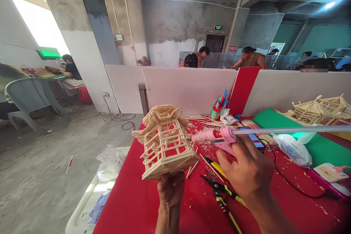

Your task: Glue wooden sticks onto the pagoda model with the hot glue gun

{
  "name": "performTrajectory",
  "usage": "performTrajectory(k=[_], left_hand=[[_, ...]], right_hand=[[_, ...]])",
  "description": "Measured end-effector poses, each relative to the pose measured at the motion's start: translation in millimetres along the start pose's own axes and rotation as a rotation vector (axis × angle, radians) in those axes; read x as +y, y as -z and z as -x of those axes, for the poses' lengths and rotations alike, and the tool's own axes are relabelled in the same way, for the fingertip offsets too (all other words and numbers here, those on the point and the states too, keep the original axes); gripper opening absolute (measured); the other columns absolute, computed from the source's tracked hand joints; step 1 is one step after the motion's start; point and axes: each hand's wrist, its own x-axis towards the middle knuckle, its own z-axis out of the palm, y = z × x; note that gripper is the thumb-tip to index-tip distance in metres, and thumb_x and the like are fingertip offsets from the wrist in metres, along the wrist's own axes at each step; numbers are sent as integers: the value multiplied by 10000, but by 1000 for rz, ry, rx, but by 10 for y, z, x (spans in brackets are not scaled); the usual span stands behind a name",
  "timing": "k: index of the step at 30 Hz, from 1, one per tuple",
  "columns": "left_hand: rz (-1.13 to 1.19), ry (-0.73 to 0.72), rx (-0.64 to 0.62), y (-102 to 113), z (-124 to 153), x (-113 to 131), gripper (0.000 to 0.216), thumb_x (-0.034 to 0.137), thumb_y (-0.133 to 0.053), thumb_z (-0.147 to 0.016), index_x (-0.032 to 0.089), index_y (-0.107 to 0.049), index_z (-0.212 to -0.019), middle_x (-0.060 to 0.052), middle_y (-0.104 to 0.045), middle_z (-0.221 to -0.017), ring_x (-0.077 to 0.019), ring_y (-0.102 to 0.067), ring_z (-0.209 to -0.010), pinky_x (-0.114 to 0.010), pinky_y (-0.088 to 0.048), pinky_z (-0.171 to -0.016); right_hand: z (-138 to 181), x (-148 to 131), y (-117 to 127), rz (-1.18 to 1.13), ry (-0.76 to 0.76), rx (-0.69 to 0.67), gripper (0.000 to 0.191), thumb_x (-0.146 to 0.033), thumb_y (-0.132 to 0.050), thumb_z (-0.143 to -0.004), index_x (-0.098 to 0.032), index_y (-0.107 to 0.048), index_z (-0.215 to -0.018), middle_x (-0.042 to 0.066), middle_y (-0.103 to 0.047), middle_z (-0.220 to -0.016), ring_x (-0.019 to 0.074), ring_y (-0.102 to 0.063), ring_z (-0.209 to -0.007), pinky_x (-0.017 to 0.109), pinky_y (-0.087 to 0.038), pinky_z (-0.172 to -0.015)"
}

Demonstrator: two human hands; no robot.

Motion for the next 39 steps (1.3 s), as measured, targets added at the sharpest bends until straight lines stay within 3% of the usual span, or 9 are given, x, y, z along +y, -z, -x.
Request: performTrajectory(k=[6, 18, 22, 26, 32, 39], left_hand=[[-8, -2, -33, 11, 7, 7, 343, 204, -835, -630, 286, -716, -942, 23, -740, -859, -86, -636, -664, -103, -375, -397], [-22, 12, -11, -48, 15, 19, 326, 203, -847, -616, 283, -717, -903, 33, -718, -790, -74, -605, -611, -111, -362, -395], [-104, 48, 37, -157, 36, 56, 348, 194, -868, -571, 269, -722, -878, 20, -726, -799, -81, -584, -589, -126, -371, -397], [-251, 60, 111, -293, 44, 137, 361, 198, -893, -520, 217, -712, -831, 3, -703, -749, -88, -568, -551, -139, -381, -382], [-461, -14, 256, -507, 46, 340, 418, 133, -899, -441, 182, -672, -788, 33, -636, -641, -92, -548, -502, -132, -335, -326], [-576, 3, 384, -834, 103, 432, 495, 164, -923, -375, 174, -654, -790, 31, -637, -650, -86, -526, -485, -135, -343, -312]], right_hand=[[-12, -4, 34, 36, -3, 17, 179, -184, -611, -776, -191, -624, -955, 17, -667, -812, 129, -574, -656, 254, -380, -556], [20, 8, 15, 27, 15, 14, 179, -189, -627, -767, -192, -620, -946, 5, -644, -782, 130, -556, -653, 262, -390, -574], [30, 63, 53, 63, -1, 26, 237, -203, -644, -767, -205, -632, -1004, -4, -628, -742, 138, -578, -664, 258, -385, -577], [56, 139, 48, 109, -6, 45, 243, -206, -661, -760, -198, -637, -1002, 26, -674, -858, 154, -608, -745, 252, -389, -590], [120, 204, -5, 118, -50, 0, 174, -218, -622, -784, -189, -630, -956, 13, -645, -796, 123, -549, -644, 249, -374, -558], [185, 168, -76, 28, -114, -47, 200, -183, -625, -767, -191, -628, -967, 2, -646, -827, 109, -541, -652, 240, -364, -564]])
